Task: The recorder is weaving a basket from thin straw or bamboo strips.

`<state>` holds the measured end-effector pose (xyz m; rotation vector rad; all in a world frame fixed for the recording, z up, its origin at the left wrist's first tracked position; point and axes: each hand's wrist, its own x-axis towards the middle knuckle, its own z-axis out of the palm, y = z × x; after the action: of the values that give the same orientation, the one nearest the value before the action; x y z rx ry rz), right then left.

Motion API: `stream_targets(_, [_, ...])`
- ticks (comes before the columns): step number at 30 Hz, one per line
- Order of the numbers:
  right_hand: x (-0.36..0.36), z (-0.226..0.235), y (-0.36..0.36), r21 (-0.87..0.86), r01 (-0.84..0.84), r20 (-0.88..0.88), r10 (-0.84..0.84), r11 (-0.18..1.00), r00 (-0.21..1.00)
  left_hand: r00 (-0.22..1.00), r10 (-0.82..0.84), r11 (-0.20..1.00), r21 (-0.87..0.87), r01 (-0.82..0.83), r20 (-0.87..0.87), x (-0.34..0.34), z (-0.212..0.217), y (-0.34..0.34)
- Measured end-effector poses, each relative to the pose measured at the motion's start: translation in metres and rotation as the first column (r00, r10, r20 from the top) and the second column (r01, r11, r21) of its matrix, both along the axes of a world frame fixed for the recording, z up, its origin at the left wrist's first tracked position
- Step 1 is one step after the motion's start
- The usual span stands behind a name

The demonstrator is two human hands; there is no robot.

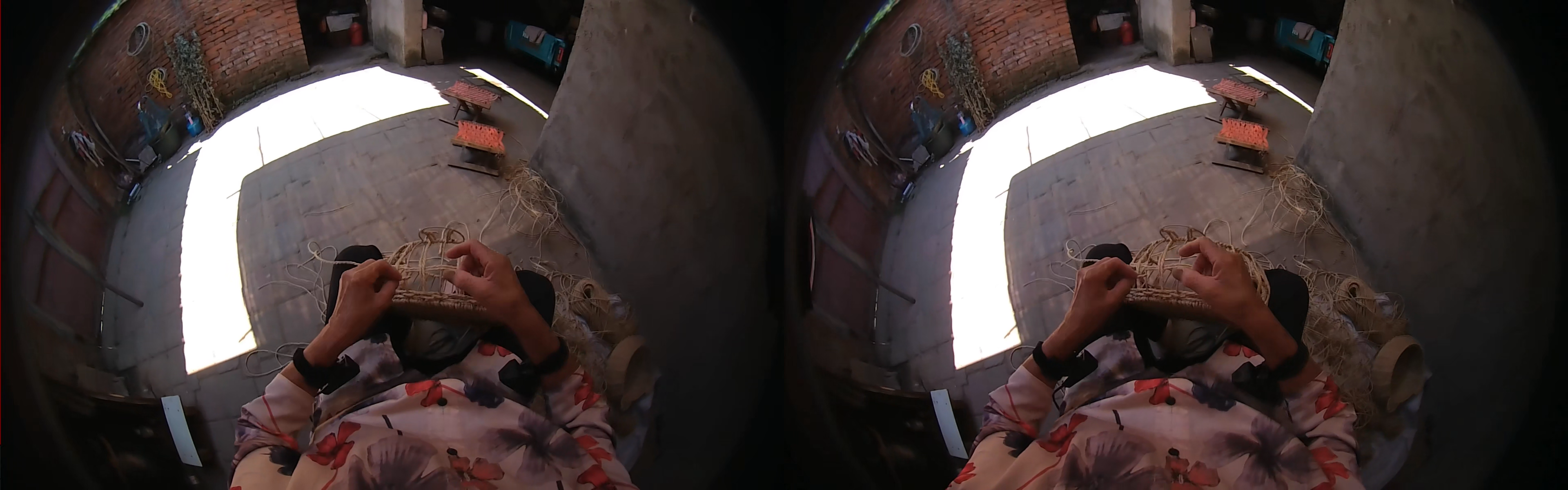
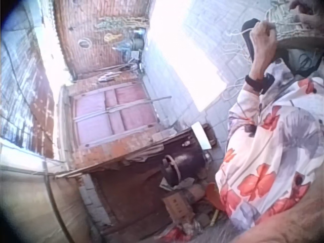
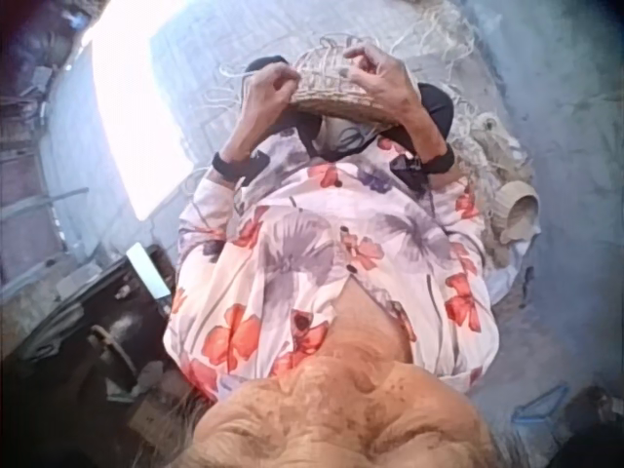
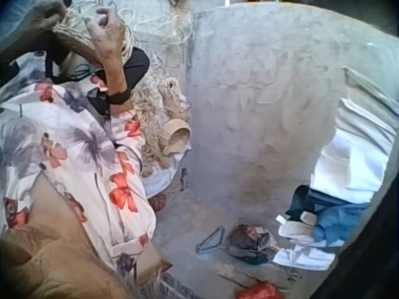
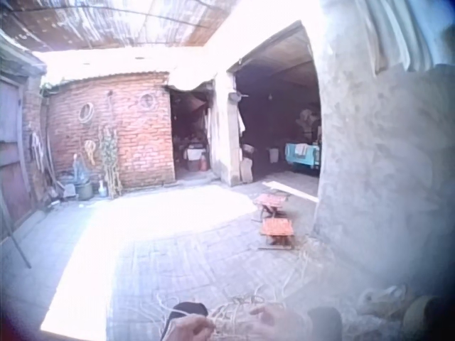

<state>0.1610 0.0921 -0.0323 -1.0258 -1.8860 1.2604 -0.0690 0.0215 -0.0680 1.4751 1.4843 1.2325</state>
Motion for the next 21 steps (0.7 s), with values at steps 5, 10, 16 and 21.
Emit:
stream_targets(5, [0.004, -0.005, -0.005, 0.010, 0.002, 0.022, -0.002, 1.000, 1.000, 0.890, 0.072, 0.948, 0.308, 0.080, -0.451, 0.017, -0.006, 0.004])
stream_targets(10, [-0.008, -0.009, -0.010, 0.292, -0.051, 0.175, 0.000, 0.955, 0.985, 0.918, 0.008, 0.957, 0.270, 0.108, -0.396, 0.025, -0.020, 0.016])
stream_targets(16, [-0.024, -0.028, -0.007, 0.609, -0.179, 0.465, -0.165, 0.772, 0.870, 0.997, -0.016, 0.999, 0.026, 0.018, -0.079, 0.037, -0.017, 0.017])
stream_targets(21, [-0.045, -0.018, -0.010, 0.505, -0.305, 0.678, -0.152, 0.807, 0.719, 1.000, 0.001, 0.998, -0.061, 0.001, 0.023, 0.031, -0.028, 0.019])
